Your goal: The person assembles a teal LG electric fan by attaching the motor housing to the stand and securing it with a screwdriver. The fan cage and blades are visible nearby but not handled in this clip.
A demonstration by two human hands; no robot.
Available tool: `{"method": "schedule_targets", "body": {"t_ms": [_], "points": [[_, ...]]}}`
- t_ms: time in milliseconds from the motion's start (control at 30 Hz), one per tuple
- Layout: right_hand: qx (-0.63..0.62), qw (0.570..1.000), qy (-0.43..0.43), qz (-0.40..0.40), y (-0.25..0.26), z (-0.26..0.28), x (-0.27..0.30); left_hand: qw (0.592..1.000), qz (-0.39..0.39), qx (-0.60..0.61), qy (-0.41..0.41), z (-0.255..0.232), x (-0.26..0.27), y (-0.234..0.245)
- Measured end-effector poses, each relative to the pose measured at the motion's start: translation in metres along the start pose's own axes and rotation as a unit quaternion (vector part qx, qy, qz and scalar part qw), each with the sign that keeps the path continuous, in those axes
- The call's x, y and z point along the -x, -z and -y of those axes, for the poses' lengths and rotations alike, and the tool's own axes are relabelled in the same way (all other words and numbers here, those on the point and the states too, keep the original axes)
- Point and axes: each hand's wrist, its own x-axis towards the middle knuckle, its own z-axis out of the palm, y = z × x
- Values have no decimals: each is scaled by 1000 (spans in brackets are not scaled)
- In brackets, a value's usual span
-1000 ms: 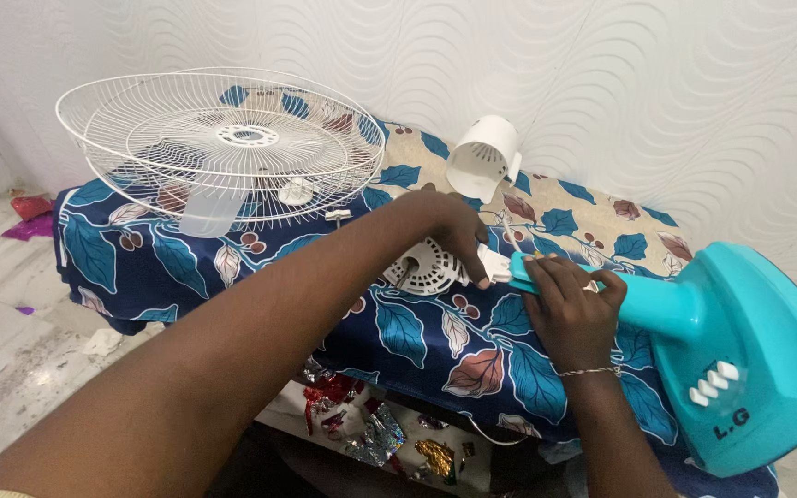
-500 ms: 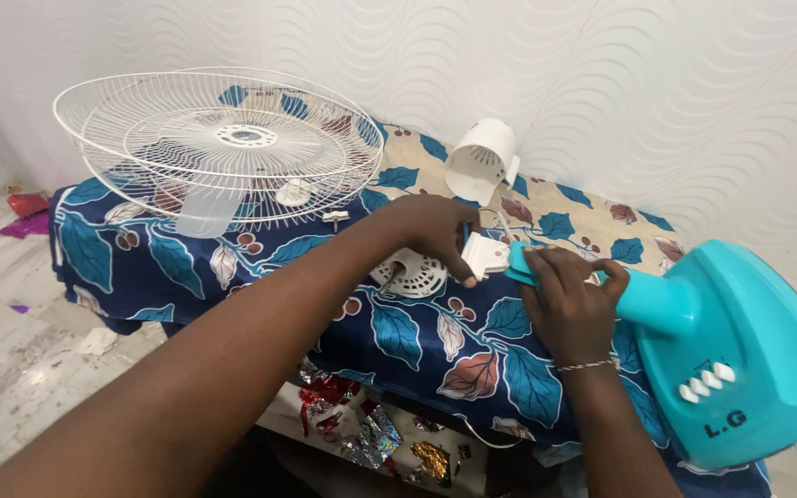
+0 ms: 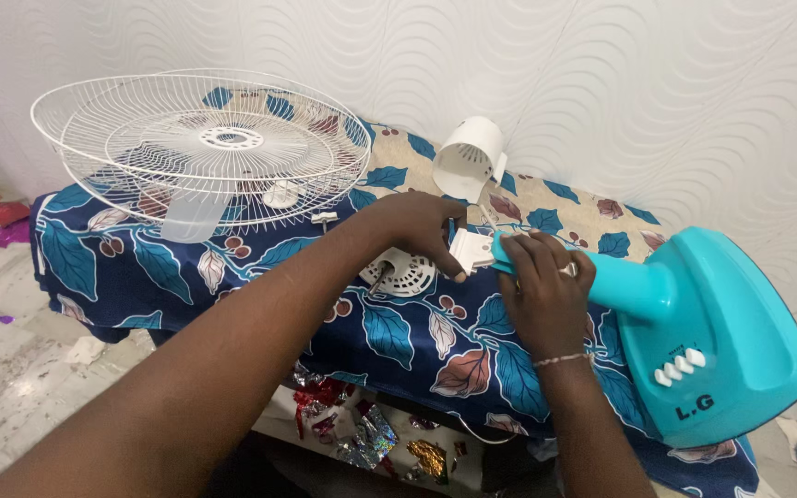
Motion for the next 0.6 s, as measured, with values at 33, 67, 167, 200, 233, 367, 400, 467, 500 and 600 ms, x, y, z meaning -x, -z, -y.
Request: {"method": "schedule_targets", "body": {"t_ms": [33, 67, 167, 200, 233, 367, 400, 467, 500, 600], "points": [[-28, 999, -14, -19, 0, 5, 3, 1000, -2, -2, -2, 0, 1, 1], [-57, 997, -28, -37, 2, 10, 9, 1000, -5, -4, -4, 0, 1, 1], [-144, 961, -225, -75, 5, 29, 32, 999, -15, -22, -19, -1, 1, 0], [-171, 930, -313, -86, 2, 33, 34, 999, -21, -30, -26, 0, 0, 1], [-300, 849, -415, -131, -3, 34, 33, 999, -24, -32, -27, 0, -1, 1], [-575, 511, -615, -175, -10, 26, 27, 999, -23, -16, -26, 2, 0, -2], [-600, 463, -632, -162, -12, 23, 24, 999, -23, -8, -27, 2, 1, -2], [-630, 430, -620, -182, -14, 10, 11, 999, -23, -25, -22, 2, -1, -1], [-644, 414, -615, -190, -16, 7, 7, 999, -22, -32, -19, 1, -1, -1], [-629, 426, -618, -203, -24, 7, 2, 999, -27, -36, -30, -1, -3, -3]]}}
